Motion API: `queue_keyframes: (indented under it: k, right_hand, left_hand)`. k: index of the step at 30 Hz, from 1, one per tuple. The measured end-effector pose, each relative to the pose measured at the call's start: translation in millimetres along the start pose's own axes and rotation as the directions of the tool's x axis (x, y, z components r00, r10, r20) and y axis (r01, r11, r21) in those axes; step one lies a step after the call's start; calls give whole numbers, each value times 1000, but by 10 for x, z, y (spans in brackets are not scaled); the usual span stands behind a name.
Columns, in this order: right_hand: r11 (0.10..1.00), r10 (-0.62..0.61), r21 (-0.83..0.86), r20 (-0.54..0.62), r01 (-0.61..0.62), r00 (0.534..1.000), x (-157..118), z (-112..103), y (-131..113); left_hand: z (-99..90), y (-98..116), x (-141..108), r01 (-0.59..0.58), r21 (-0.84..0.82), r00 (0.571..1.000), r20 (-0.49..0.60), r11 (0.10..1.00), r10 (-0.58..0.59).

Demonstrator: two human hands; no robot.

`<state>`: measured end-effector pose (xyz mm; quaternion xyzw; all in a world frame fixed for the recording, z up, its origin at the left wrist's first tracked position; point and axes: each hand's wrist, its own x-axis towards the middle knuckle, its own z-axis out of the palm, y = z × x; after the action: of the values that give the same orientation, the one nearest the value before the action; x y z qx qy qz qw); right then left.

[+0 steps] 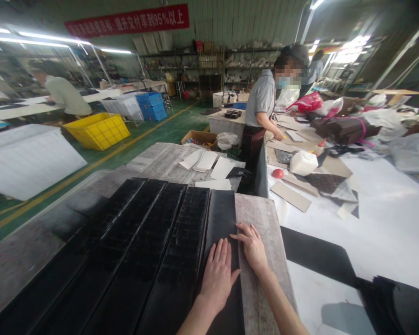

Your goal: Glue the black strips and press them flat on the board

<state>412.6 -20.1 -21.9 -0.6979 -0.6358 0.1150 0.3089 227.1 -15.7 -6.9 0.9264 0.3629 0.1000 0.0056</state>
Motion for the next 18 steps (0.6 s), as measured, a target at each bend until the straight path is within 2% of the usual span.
queue_keyframes:
  k: [18]
  right_hand:
    - [1000,-14,-2,-7,14,1000,-4,16,11]
  left_hand:
    - [15,27,-126,-3,16,1000,3,1000,3]
